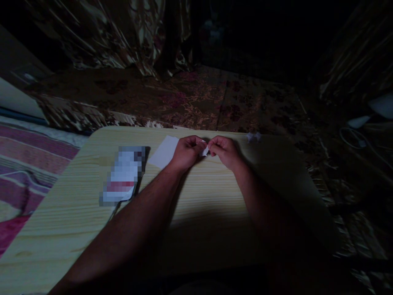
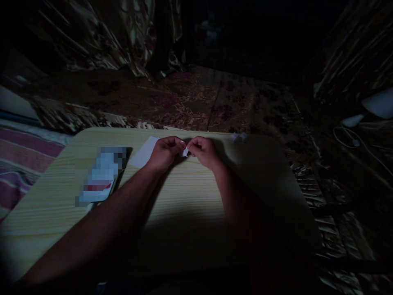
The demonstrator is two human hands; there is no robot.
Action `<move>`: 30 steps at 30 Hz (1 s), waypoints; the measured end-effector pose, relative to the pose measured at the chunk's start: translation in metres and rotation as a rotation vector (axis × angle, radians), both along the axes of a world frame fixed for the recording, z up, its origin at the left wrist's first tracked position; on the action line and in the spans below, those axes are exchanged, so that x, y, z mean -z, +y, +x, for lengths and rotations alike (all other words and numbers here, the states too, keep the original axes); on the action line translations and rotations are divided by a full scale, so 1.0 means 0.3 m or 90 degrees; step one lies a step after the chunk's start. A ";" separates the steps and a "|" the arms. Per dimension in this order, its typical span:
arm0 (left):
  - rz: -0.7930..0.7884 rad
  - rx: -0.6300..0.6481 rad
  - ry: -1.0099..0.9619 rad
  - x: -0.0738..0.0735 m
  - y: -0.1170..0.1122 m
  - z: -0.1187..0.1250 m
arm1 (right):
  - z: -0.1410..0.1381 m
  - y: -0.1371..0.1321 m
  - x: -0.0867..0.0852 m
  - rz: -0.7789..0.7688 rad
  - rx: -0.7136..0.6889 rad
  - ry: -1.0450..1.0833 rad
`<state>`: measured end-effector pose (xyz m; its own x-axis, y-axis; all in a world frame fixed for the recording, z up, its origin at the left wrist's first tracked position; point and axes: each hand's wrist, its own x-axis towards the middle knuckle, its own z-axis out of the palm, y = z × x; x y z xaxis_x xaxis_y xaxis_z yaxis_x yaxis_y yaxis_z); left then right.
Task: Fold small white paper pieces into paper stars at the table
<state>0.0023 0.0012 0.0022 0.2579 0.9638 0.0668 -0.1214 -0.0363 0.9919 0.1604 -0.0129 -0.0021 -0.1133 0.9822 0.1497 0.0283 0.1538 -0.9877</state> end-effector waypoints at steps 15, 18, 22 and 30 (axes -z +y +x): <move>-0.057 0.020 -0.121 -0.005 0.003 -0.005 | 0.003 0.029 0.025 -0.034 0.084 0.129; -0.035 0.014 -0.088 0.000 0.003 -0.004 | 0.003 0.029 0.029 -0.024 0.077 0.143; -0.030 -0.042 -0.069 0.006 0.004 0.000 | 0.000 0.026 0.029 -0.016 0.071 0.124; -0.015 -0.061 -0.068 -0.005 -0.004 0.004 | -0.002 0.025 0.023 -0.039 0.078 0.094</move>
